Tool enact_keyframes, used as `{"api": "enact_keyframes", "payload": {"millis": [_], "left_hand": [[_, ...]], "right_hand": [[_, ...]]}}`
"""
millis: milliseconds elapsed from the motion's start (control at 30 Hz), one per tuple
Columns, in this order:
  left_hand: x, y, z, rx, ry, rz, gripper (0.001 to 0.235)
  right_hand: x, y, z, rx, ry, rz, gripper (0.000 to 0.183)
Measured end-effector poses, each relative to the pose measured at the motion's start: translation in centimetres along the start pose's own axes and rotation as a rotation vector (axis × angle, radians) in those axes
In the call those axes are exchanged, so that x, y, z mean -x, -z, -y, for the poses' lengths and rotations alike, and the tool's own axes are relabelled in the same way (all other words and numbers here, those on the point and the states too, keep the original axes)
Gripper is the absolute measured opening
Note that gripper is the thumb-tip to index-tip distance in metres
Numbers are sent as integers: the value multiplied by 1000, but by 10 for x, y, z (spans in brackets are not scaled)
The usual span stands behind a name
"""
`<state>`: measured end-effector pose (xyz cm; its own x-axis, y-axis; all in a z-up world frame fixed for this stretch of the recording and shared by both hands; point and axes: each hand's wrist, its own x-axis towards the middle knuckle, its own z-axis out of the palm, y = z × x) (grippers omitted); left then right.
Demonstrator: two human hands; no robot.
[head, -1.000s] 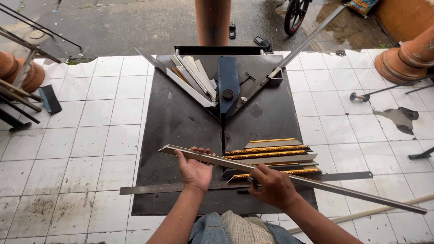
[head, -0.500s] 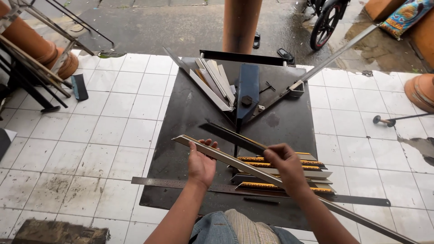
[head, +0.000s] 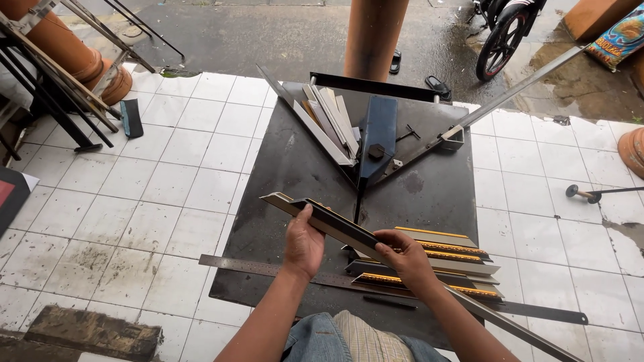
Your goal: Measuring and aligning decorative frame moldings on a miter cutting machine for final assembly.
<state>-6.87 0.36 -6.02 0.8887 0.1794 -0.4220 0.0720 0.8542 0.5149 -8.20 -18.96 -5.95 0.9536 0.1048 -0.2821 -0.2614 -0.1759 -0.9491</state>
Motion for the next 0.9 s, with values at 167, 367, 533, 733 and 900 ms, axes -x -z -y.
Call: {"api": "enact_keyframes", "payload": {"millis": [167, 367, 533, 733, 900], "left_hand": [[11, -13, -7, -75, -18, 6, 29], [-11, 13, 5, -222, -30, -23, 35], [-26, 25, 10, -329, -28, -66, 39], [-18, 15, 7, -385, 121, -114, 62], [-18, 23, 15, -338, 210, -118, 68]], "right_hand": [[-5, -7, 6, 105, 16, -2, 26], [7, -12, 20, 384, 196, -87, 28], [27, 0, -15, 725, 480, -173, 13], [47, 14, -74, 948, 141, -8, 19], [50, 14, -103, 1319, 154, 58, 20]]}}
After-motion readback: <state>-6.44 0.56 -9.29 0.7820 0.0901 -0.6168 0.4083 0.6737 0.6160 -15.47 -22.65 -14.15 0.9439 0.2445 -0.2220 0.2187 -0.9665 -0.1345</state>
